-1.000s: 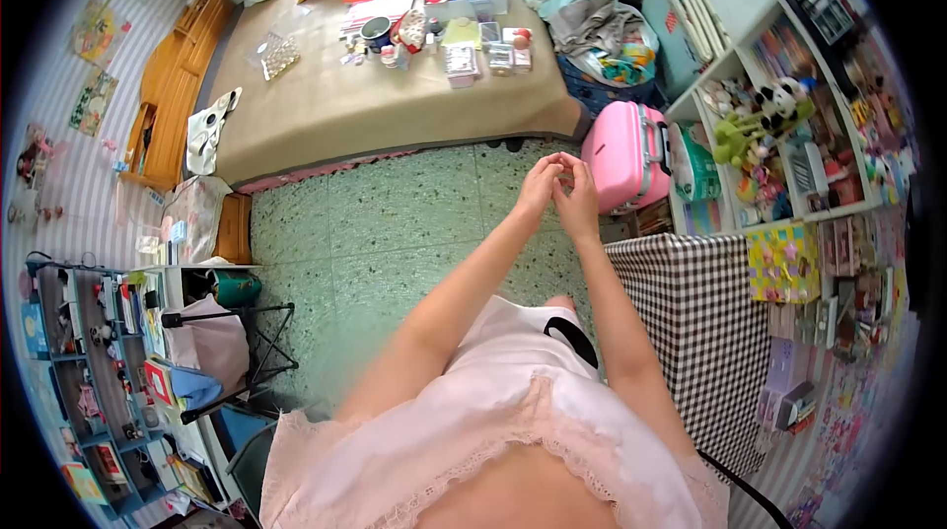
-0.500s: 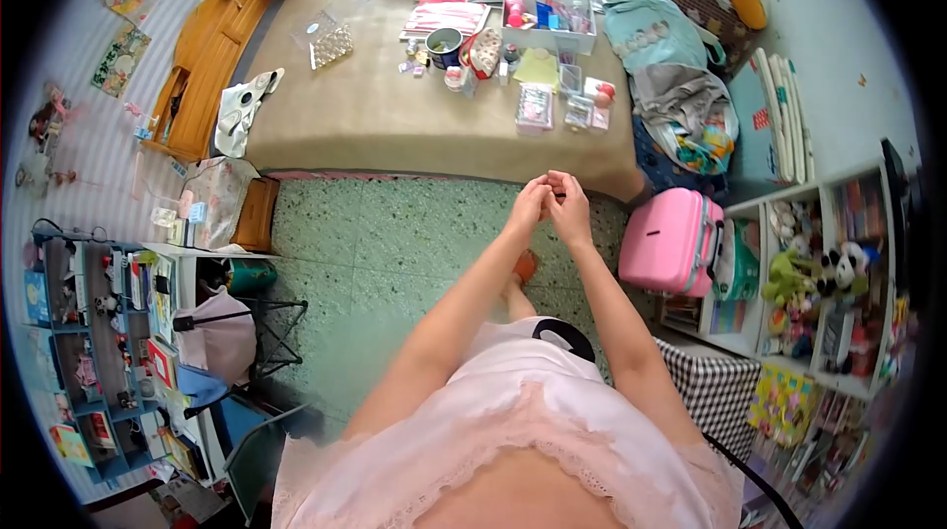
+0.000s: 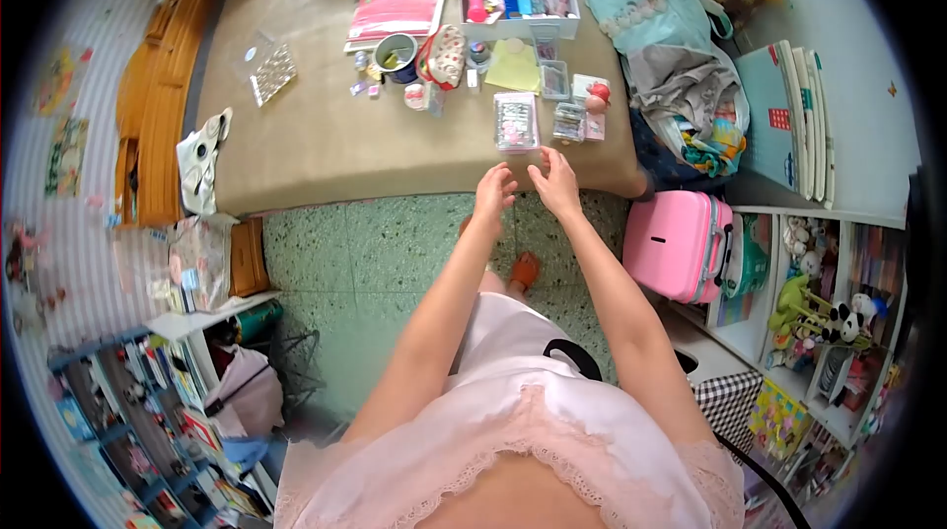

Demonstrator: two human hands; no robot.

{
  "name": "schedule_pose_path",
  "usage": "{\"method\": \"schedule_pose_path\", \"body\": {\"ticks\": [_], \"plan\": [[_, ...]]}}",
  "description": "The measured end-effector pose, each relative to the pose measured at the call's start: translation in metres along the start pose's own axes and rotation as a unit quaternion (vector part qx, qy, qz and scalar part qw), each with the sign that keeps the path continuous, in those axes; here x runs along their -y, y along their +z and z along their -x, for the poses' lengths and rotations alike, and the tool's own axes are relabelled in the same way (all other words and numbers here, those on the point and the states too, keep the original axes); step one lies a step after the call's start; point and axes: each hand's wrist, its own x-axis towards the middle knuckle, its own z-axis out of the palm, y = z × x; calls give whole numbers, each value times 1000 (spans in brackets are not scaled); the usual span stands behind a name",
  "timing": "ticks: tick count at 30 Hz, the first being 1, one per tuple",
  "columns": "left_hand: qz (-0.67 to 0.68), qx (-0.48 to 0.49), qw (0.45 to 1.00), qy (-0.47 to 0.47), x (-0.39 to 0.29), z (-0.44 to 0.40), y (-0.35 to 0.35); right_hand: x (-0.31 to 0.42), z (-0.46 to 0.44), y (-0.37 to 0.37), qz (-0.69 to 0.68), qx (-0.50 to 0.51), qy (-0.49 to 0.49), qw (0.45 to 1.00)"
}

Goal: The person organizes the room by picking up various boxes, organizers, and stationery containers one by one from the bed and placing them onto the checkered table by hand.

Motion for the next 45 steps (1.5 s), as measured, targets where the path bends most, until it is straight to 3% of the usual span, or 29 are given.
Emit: {"method": "schedule_pose_path", "body": {"ticks": [2, 9, 11, 21, 27, 32, 35, 37, 45], "plan": [[15, -8, 1000, -13, 0, -29, 3, -14, -14, 5, 20, -4, 33, 999], [-115, -56, 990, -60, -33, -107, 13, -32, -55, 26, 64, 32, 140, 988], [-161, -89, 983, -11, -27, -140, 5, -26, -72, 29, 52, 50, 169, 983], [-212, 34, 970, -117, -3, -234, -31, -67, -143, 91, 75, 34, 292, 953], [-163, 82, 969, -163, 0, -253, -31, -105, -159, 102, -2, 132, 398, 908], [-148, 130, 972, -128, 13, -268, -35, -135, -153, 115, -138, 117, 376, 909], [-130, 141, 976, -106, 21, -273, -39, -119, -151, 111, -72, 125, 394, 908], [-111, 139, 978, -106, 14, -266, -41, -104, -147, 107, -103, 109, 392, 907], [-169, 131, 975, -57, -53, -198, -27, -43, -132, 77, -68, 64, 314, 945]]}}
